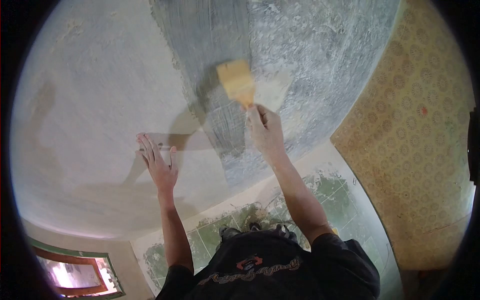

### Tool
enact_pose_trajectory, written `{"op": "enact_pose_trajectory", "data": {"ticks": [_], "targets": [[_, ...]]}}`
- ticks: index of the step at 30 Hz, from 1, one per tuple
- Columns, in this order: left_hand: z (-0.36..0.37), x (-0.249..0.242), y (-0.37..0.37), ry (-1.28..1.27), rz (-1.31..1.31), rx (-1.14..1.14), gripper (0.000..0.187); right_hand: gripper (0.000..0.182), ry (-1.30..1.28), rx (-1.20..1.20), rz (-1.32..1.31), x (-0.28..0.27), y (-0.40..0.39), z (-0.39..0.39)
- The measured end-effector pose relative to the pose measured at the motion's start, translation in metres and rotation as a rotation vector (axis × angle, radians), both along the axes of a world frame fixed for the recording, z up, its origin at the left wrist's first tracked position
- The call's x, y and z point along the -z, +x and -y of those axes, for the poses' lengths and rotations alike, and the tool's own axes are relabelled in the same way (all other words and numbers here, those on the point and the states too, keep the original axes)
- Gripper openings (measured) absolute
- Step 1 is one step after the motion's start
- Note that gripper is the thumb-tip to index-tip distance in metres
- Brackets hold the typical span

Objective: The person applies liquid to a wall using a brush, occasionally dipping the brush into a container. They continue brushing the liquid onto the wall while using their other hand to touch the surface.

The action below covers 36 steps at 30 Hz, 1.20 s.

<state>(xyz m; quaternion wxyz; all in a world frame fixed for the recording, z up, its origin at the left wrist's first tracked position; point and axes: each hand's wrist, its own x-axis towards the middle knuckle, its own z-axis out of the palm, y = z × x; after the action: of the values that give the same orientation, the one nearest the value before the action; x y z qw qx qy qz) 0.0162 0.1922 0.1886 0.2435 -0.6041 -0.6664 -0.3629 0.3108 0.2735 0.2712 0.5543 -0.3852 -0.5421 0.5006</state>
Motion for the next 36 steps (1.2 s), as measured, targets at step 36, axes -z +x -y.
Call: {"op": "enact_pose_trajectory", "data": {"ticks": [36], "targets": [[0.000,0.016,0.019,-0.083,0.025,-0.055,0.089,0.045,-0.269,0.035,0.344,0.250,0.021,-0.044]]}}
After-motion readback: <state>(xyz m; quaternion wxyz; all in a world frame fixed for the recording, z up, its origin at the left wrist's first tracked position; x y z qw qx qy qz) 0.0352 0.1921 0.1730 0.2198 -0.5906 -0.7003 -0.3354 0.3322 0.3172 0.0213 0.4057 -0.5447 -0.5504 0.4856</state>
